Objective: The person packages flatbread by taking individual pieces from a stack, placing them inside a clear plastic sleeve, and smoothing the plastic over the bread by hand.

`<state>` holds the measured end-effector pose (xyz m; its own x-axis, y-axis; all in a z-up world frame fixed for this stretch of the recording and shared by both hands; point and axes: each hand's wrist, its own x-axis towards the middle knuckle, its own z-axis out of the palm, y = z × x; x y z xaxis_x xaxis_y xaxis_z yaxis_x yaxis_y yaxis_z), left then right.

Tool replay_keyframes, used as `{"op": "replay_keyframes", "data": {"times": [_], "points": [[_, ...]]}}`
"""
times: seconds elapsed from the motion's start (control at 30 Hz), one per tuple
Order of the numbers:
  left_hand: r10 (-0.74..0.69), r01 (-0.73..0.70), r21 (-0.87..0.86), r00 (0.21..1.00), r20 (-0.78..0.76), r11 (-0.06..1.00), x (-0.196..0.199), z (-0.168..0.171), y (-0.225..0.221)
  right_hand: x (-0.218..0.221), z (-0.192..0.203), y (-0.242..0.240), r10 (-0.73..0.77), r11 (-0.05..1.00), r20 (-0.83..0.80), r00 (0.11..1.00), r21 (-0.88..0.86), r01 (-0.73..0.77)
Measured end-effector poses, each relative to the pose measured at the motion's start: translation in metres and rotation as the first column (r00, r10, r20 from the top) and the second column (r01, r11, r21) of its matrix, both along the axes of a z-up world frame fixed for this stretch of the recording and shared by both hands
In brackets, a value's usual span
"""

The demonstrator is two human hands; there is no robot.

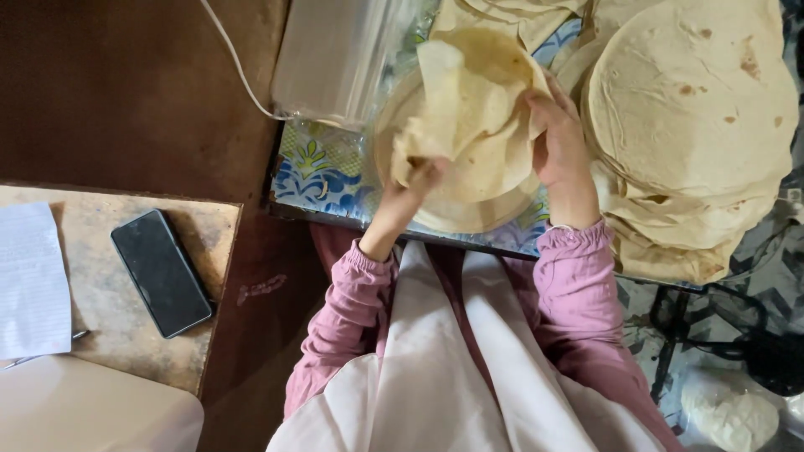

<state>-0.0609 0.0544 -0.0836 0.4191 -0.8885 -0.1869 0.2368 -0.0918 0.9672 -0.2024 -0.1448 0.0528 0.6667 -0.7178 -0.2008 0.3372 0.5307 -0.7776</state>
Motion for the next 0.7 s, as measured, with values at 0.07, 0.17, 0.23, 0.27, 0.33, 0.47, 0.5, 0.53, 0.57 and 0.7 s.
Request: {"op": "replay_keyframes", "data": {"times": [0.07,0.17,0.23,0.27,0.33,0.47,0.5,0.53,0.57,0.7], "points": [[0.1,-0.076,0.125,0.975,-0.199,0.989,0.005,0.024,-0.003,-0.01,-0.05,-0.017,-0.072,0.997,-0.257,0.964,-0.054,0.06],[0.173,-0.095,0.23,0.921,-0.35,0.969,0.009,-0.005,-0.001,-0.035,-0.151,-0.047,-0.124,0.99,-0.386,0.914,-0.107,0.09],[0.129,-0.058,0.213,0.934,-0.333,0.975,0.009,-0.016,-0.002,-0.045,-0.179,-0.059,-0.098,0.993,-0.28,0.955,-0.09,0.075],[0.172,-0.1,0.209,0.916,-0.363,0.973,0.007,-0.007,-0.002,-0.047,-0.169,-0.057,-0.089,0.996,-0.267,0.96,-0.05,0.079],[0.211,-0.138,0.207,0.896,-0.391,0.969,0.008,0.001,-0.001,-0.049,-0.145,-0.05,-0.084,0.996,-0.251,0.964,-0.009,0.085],[0.12,-0.116,0.036,0.875,-0.468,0.993,0.01,-0.008,0.008,-0.046,-0.099,-0.031,-0.043,0.995,-0.365,0.93,0.064,0.071],[0.117,-0.104,0.053,0.875,-0.469,0.993,0.011,-0.012,0.009,-0.044,-0.089,-0.027,-0.066,0.994,-0.499,0.864,0.039,0.099],[0.118,-0.106,0.052,0.875,-0.469,0.993,0.012,-0.009,0.012,-0.048,-0.102,-0.029,-0.065,0.995,-0.498,0.865,0.038,0.096],[0.124,-0.086,0.108,0.902,-0.413,0.99,0.012,-0.005,0.015,-0.053,-0.115,-0.03,-0.038,0.998,-0.435,0.9,0.024,0.054],[0.108,-0.065,0.137,0.936,-0.334,0.988,0.009,0.013,0.023,-0.065,-0.143,-0.029,-0.086,0.995,-0.295,0.952,-0.064,0.07]]}}
